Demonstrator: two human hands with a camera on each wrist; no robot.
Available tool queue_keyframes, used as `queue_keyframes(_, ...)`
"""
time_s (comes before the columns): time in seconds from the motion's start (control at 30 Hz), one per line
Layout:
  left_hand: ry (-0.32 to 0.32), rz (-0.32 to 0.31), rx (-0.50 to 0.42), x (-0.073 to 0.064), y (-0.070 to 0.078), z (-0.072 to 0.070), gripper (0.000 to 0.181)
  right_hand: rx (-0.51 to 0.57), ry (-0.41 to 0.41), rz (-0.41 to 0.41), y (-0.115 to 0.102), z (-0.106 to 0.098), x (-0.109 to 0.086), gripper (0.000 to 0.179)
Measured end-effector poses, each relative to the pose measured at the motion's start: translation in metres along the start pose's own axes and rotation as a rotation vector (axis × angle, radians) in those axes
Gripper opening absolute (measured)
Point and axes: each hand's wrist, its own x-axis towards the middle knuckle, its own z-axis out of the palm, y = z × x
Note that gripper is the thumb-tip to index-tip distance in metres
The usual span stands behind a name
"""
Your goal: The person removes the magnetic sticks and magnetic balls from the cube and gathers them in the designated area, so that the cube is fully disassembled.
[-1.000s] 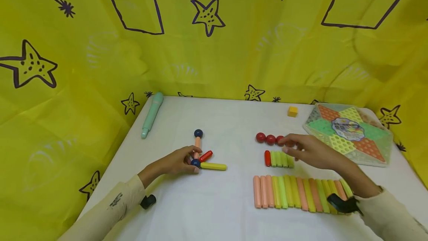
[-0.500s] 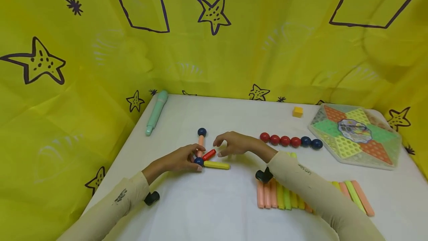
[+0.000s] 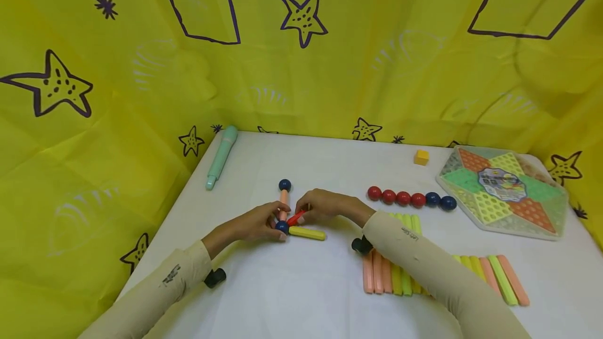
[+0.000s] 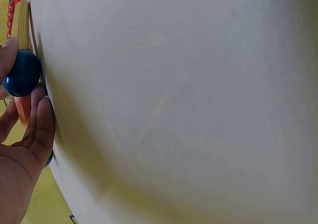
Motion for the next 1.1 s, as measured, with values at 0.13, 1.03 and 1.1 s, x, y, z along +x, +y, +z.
queue_keyframes(0.13, 0.002, 0.002, 0.001, 0.003, 0.002, 0.002, 0.065, -0.014, -0.034, -0.012, 0.001, -0.003, -0.002, 0.009)
queue_keyframes(1.03, 0.018, 0.061, 0.024, 0.002, 0.003, 0.004, 0.063, 0.055, -0.028, -0.035, 0.002, 0.002, -0.003, 0.012)
queue_keyframes(1.1, 0.018, 0.055, 0.033, 0.003, 0.002, 0.004, 0.063, 0.055, -0.029, -0.031, 0.003, -0.001, -0.005, 0.012)
